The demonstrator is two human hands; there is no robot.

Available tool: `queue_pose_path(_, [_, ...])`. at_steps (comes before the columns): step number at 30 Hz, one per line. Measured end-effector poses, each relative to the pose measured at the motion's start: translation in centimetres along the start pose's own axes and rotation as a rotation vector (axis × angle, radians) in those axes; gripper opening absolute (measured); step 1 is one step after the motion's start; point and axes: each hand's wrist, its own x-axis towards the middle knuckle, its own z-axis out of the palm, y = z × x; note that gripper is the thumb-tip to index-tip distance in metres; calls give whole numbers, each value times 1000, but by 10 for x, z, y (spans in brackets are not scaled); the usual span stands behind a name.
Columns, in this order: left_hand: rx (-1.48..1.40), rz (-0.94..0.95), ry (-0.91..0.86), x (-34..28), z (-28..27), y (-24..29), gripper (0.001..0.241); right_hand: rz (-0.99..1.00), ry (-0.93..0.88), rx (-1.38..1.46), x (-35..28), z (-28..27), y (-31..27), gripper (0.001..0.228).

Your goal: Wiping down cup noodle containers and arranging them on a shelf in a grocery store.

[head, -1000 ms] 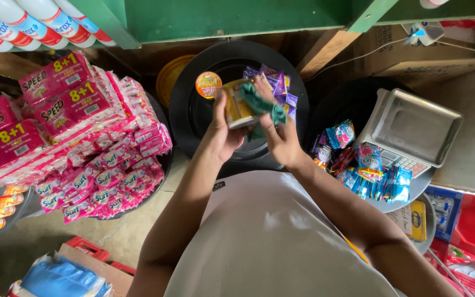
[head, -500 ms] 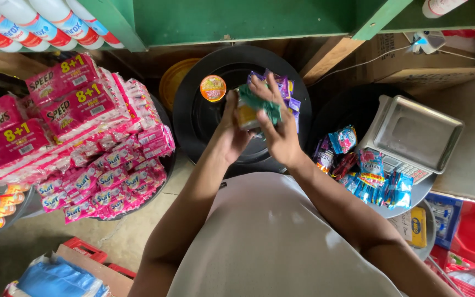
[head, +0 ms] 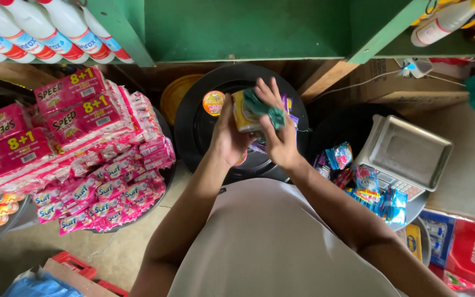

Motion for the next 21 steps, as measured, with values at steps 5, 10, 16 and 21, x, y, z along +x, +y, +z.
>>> queue_pose_path(5, [-53, 77, 123, 15, -26, 4, 52, -44, -109, -180, 23, 4, -37, 51])
queue_pose_path(10, [23, 37, 15, -11, 9, 25, 76, -103, -272, -205, -7, -4, -6, 60])
queue_pose_path(16, [-36, -95, -5, -5, -2, -7, 65, 72, 78, -70, 4, 5, -21, 40])
queue_pose_path(21, [-151, -118, 268, -8, 23, 9, 67, -36, -70, -250, -2, 6, -22, 59])
